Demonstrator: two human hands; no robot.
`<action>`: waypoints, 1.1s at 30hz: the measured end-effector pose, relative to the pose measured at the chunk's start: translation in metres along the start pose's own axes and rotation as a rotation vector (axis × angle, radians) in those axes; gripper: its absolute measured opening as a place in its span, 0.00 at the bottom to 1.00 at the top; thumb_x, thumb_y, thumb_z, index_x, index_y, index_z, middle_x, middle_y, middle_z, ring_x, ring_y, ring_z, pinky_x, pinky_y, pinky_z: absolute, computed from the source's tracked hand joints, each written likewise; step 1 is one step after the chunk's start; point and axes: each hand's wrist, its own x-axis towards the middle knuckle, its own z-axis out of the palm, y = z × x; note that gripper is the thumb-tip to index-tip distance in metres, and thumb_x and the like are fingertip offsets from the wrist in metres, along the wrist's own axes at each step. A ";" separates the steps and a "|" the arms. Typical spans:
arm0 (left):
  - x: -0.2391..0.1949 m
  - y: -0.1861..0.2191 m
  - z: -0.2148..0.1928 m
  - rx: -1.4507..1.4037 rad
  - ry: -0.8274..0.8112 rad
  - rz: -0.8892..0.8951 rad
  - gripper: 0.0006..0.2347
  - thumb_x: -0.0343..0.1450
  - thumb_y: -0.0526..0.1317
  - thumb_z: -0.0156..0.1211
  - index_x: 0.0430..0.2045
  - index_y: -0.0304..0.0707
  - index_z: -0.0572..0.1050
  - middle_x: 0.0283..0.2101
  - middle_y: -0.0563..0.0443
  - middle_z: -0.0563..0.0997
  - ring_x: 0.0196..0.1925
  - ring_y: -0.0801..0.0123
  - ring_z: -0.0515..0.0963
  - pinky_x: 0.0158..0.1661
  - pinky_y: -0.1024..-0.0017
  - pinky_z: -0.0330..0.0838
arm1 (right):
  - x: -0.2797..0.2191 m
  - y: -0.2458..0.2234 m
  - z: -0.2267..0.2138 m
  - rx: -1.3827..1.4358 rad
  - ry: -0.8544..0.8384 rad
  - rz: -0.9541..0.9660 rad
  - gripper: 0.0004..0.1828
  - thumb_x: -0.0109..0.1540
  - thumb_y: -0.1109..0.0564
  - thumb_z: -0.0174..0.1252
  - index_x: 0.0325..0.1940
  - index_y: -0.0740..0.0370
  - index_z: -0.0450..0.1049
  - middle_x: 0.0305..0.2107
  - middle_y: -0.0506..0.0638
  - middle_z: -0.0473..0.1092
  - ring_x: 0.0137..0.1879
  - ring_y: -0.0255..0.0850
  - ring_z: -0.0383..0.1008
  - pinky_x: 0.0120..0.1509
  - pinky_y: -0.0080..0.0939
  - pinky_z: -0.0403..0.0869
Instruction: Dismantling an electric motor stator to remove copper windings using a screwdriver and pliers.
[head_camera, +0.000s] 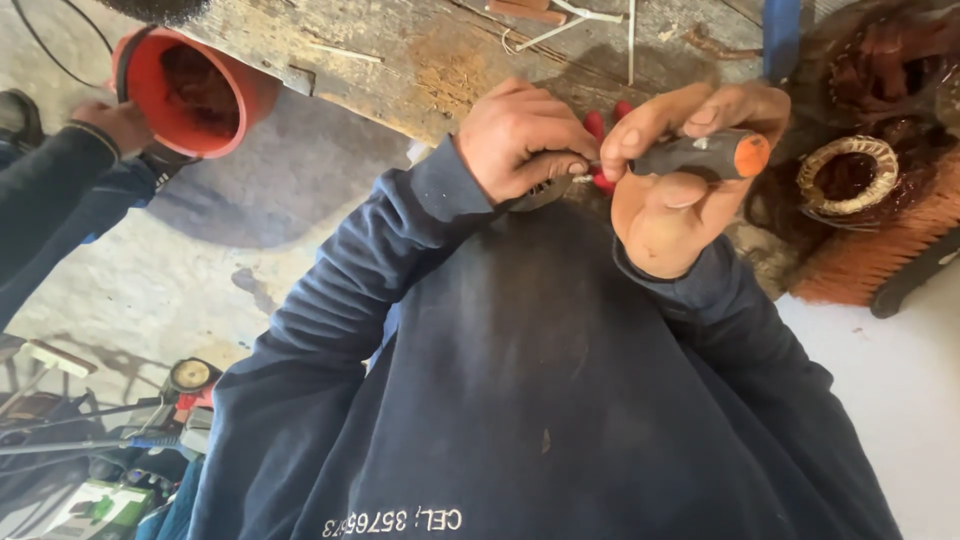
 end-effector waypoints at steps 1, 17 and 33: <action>-0.001 -0.002 0.002 0.009 -0.009 -0.023 0.07 0.72 0.42 0.68 0.42 0.49 0.81 0.40 0.58 0.83 0.44 0.63 0.80 0.50 0.63 0.68 | -0.003 0.001 -0.001 -0.001 -0.013 -0.002 0.27 0.66 0.40 0.61 0.53 0.56 0.57 0.32 0.56 0.67 0.31 0.40 0.69 0.31 0.37 0.71; -0.005 -0.012 0.000 -0.002 -0.058 0.065 0.08 0.71 0.42 0.68 0.42 0.50 0.81 0.36 0.60 0.82 0.40 0.65 0.78 0.51 0.62 0.64 | -0.026 0.000 -0.012 0.192 -0.133 0.183 0.36 0.65 0.23 0.50 0.43 0.60 0.66 0.28 0.51 0.64 0.34 0.39 0.65 0.42 0.41 0.67; -0.014 -0.023 0.002 0.017 -0.041 0.100 0.09 0.66 0.42 0.70 0.38 0.46 0.82 0.39 0.55 0.83 0.48 0.58 0.79 0.52 0.59 0.69 | -0.023 -0.023 -0.019 -0.170 -0.667 0.176 0.13 0.58 0.62 0.50 0.48 0.63 0.67 0.38 0.54 0.68 0.44 0.46 0.70 0.53 0.45 0.70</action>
